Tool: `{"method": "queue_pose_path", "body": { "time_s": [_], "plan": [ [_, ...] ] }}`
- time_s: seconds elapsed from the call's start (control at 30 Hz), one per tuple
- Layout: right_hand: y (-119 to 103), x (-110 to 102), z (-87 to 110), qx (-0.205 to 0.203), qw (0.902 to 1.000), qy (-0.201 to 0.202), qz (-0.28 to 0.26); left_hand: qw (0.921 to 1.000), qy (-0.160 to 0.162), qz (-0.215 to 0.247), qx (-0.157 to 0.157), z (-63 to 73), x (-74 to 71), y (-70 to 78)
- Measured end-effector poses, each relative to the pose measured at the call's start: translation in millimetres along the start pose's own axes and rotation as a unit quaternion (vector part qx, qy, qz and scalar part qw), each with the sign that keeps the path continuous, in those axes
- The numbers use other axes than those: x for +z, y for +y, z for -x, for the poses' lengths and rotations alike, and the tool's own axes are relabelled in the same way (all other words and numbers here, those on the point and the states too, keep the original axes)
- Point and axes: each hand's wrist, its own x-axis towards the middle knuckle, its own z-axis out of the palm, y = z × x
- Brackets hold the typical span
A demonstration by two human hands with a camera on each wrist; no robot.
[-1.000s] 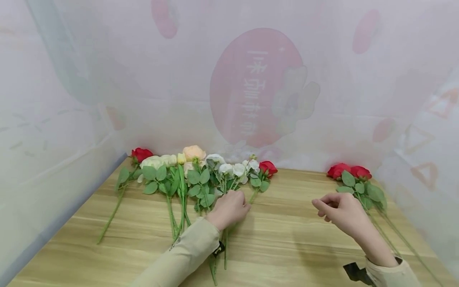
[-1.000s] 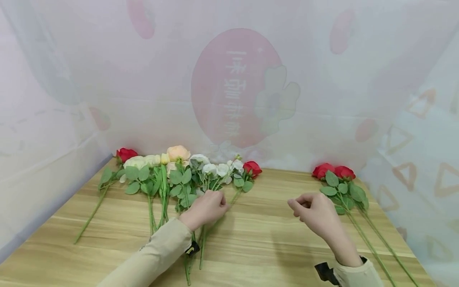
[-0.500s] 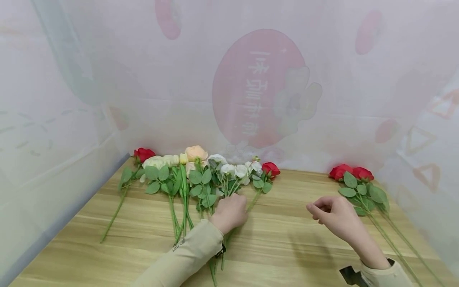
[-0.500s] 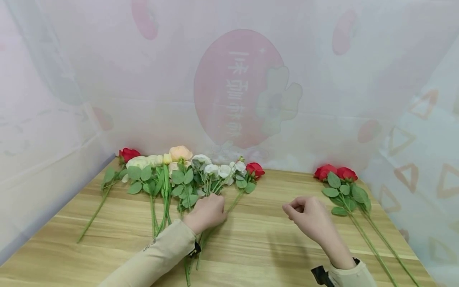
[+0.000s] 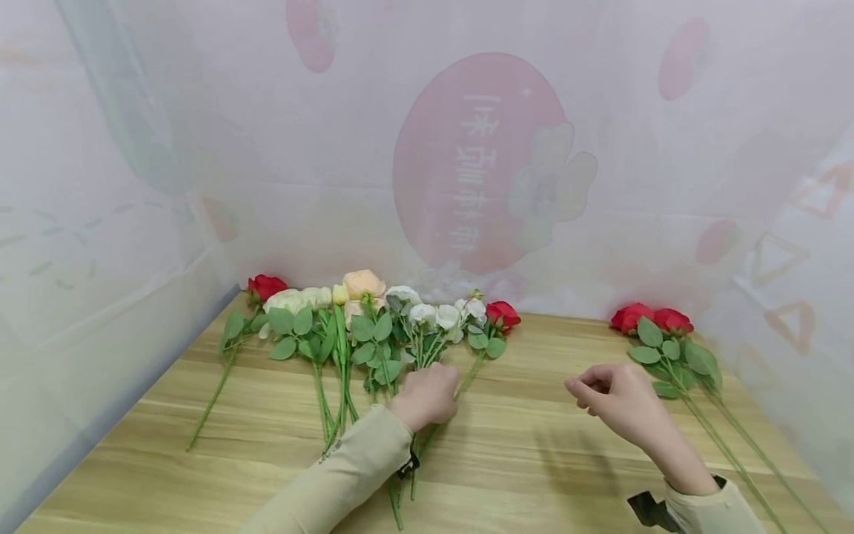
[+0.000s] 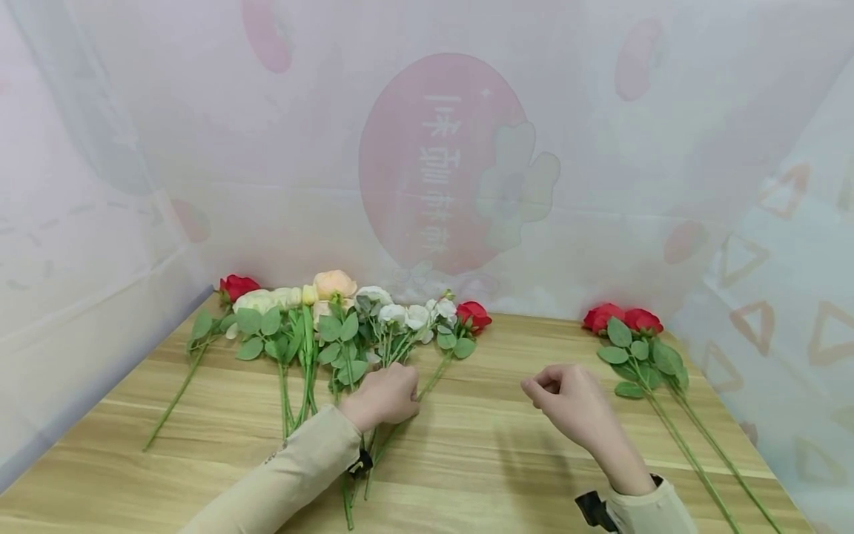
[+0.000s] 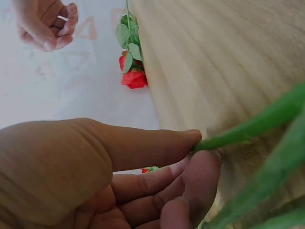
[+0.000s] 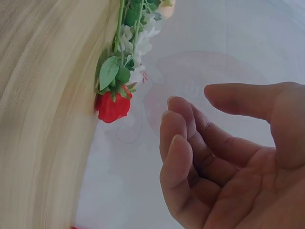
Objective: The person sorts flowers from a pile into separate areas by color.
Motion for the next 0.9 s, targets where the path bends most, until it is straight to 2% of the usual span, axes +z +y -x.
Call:
{"method": "queue_pose_path", "body": {
  "time_s": [0.17, 0.33, 0.47, 0.63, 0.77, 0.9],
  "plan": [
    [-1, 1, -0.3, 0.004, 1.0000, -0.003, -0.005, 0.9984, -0.010, 0.055, -0.006, 1.6, -3.6, -0.8],
    [-1, 3, 0.0, 0.000, 1.0000, 0.000, -0.008, 0.9908, -0.021, 0.134, -0.007, 5.5, -8.9, 4.1],
    [0, 4, 0.4, 0.003, 1.0000, 0.000, -0.009, 0.9871, -0.010, 0.159, 0.008, 9.2, -12.8, 10.9],
    [1, 5, 1.1, 0.002, 0.9999, -0.001, -0.012, 0.9828, 0.029, 0.180, 0.030, 12.0, -16.3, 19.3],
    [-1, 5, 0.7, -0.002, 0.9995, 0.001, -0.030, 0.9699, 0.070, 0.227, 0.054, 12.2, -18.5, 25.6],
    [-4, 6, 0.1, 0.004, 0.9961, -0.001, -0.088, 0.9491, 0.119, 0.281, 0.080, 13.2, -19.5, 33.0]
  ]
}}
